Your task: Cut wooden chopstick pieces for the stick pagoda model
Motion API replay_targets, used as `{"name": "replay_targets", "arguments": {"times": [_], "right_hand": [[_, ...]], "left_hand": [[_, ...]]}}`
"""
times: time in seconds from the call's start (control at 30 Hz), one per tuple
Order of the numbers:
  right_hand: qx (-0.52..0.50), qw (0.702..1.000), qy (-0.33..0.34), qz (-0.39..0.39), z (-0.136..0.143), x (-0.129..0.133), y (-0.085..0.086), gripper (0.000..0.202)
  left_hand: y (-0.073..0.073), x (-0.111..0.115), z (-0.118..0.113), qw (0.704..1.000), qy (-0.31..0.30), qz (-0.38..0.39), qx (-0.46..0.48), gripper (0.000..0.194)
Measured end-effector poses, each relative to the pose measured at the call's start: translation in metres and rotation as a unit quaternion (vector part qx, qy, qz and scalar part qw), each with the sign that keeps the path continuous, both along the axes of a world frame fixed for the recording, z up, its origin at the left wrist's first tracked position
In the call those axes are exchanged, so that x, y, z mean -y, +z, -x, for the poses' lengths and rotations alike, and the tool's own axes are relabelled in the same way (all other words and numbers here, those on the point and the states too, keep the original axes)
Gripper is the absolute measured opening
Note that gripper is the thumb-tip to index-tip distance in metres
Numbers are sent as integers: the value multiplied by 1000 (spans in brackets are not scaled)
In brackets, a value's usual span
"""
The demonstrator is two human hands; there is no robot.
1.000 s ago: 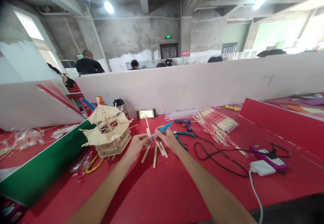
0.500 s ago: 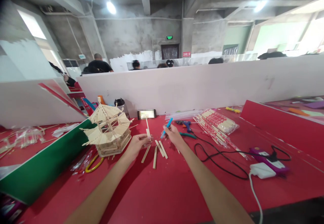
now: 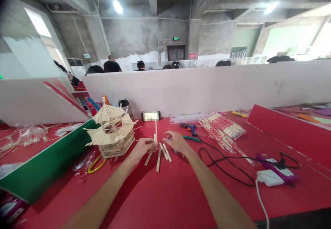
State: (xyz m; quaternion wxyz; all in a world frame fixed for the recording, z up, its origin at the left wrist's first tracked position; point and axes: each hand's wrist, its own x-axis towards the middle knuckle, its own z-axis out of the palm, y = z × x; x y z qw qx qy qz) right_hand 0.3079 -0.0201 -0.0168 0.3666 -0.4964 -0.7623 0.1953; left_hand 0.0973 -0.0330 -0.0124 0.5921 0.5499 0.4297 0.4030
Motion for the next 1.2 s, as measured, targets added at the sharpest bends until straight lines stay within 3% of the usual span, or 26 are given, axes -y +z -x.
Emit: {"name": "replay_targets", "arguments": {"times": [0.1, 0.2, 0.47, 0.83, 1.03, 1.2], "right_hand": [[-115, 989, 85, 38, 13, 9, 10, 29], [-173, 975, 120, 75, 23, 17, 13, 31], [-220, 965, 108, 92, 27, 15, 4, 30], [-294, 940, 108, 136, 30, 11, -7, 31], [-330, 922, 131, 154, 33, 15, -4, 33], [-331, 928, 108, 135, 32, 11, -6, 32]], "left_hand": [[-2, 2, -2, 999, -32, -1, -16, 39], [-2, 4, -2, 998, -54, 0, -35, 40], [-4, 3, 1, 996, -76, 14, -52, 35], [-1, 3, -3, 996, -58, 26, -58, 39], [1, 5, -6, 998, -40, 13, -36, 46], [-2, 3, -6, 999, -40, -11, -19, 41]]}}
